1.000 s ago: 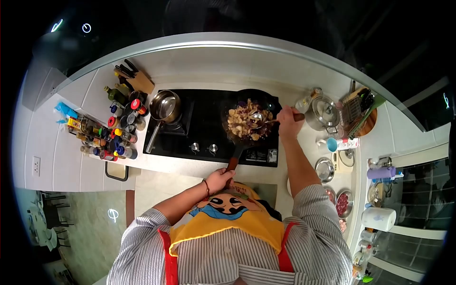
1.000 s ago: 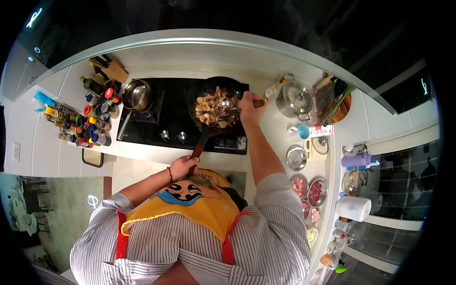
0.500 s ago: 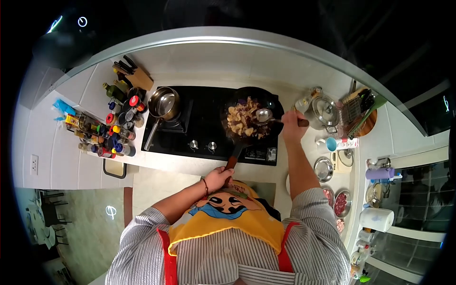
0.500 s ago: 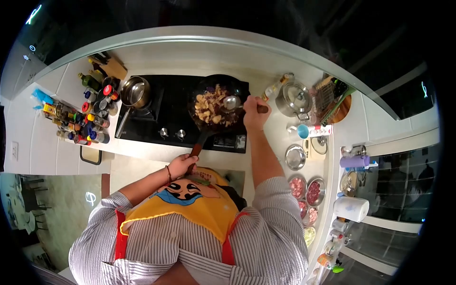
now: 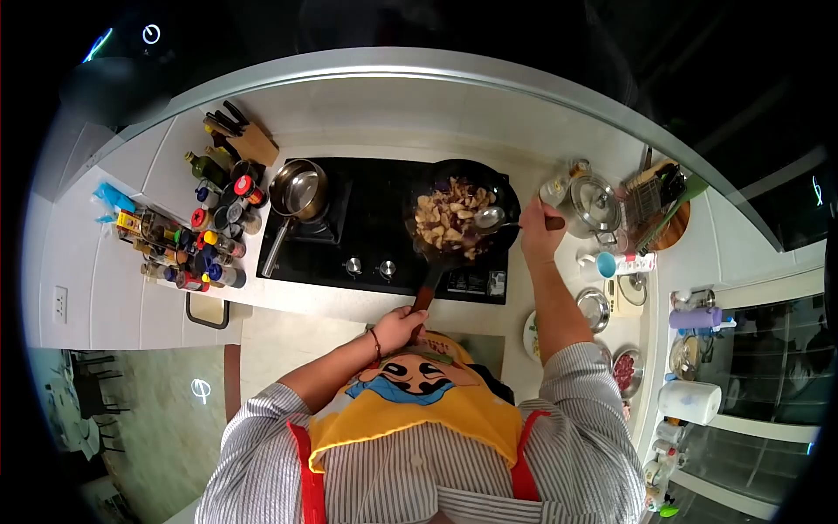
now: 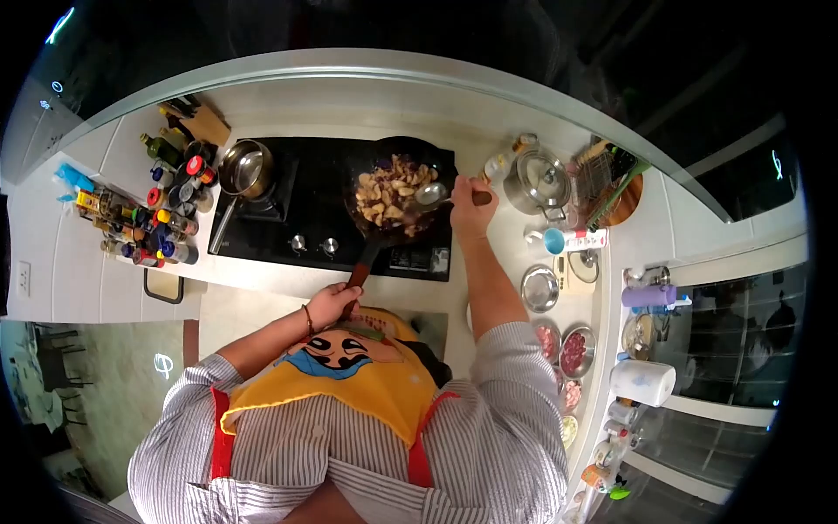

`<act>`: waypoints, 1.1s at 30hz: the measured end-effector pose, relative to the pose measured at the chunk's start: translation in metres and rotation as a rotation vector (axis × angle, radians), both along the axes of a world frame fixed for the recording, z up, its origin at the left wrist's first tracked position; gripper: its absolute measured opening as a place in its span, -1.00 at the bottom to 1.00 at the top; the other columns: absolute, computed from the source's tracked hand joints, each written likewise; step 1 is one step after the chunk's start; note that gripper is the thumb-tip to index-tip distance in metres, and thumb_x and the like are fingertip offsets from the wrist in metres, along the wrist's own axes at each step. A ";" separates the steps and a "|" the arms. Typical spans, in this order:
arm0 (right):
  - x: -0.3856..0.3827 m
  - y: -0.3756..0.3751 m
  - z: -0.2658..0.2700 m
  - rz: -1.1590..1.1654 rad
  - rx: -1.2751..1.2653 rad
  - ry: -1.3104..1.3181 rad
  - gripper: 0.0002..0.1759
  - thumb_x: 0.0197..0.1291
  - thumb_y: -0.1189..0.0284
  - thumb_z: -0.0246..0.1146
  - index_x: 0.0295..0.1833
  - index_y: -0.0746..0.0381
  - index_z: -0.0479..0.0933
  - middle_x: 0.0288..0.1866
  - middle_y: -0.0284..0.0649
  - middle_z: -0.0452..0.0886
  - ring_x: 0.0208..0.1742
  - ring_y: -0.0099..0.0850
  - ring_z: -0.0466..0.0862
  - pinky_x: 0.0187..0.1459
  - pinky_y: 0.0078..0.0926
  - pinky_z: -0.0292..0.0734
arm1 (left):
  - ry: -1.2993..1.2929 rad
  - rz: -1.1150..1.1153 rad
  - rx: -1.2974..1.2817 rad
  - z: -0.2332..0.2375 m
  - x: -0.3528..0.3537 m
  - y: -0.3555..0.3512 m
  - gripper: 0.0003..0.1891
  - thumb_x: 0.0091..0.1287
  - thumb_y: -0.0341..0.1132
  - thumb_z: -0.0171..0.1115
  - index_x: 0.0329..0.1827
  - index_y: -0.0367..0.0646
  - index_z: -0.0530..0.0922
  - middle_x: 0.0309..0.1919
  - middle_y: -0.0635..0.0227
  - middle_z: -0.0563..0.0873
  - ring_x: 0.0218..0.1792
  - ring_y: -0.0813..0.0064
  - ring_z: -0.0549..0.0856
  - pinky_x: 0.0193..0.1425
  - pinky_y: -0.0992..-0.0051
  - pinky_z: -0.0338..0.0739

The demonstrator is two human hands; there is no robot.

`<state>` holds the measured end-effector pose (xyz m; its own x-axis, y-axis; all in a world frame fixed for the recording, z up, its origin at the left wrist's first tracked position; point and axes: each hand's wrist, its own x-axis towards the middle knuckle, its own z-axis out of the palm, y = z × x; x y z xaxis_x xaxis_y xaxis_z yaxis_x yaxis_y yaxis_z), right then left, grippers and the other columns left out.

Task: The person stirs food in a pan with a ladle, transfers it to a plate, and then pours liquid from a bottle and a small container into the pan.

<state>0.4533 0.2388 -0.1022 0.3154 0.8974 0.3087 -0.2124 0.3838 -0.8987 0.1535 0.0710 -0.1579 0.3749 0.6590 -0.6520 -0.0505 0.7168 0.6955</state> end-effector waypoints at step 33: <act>-0.030 -0.006 0.016 0.150 0.006 0.456 -0.58 0.42 0.54 0.25 -0.53 0.19 0.27 -0.59 -0.42 0.30 -0.54 -0.57 0.29 -0.45 -0.45 0.22 | 0.114 -0.083 0.078 0.001 0.001 0.000 -0.66 0.57 -0.09 0.22 -0.02 -0.26 0.55 -0.37 0.34 0.69 -0.36 0.51 0.67 -0.20 0.49 0.61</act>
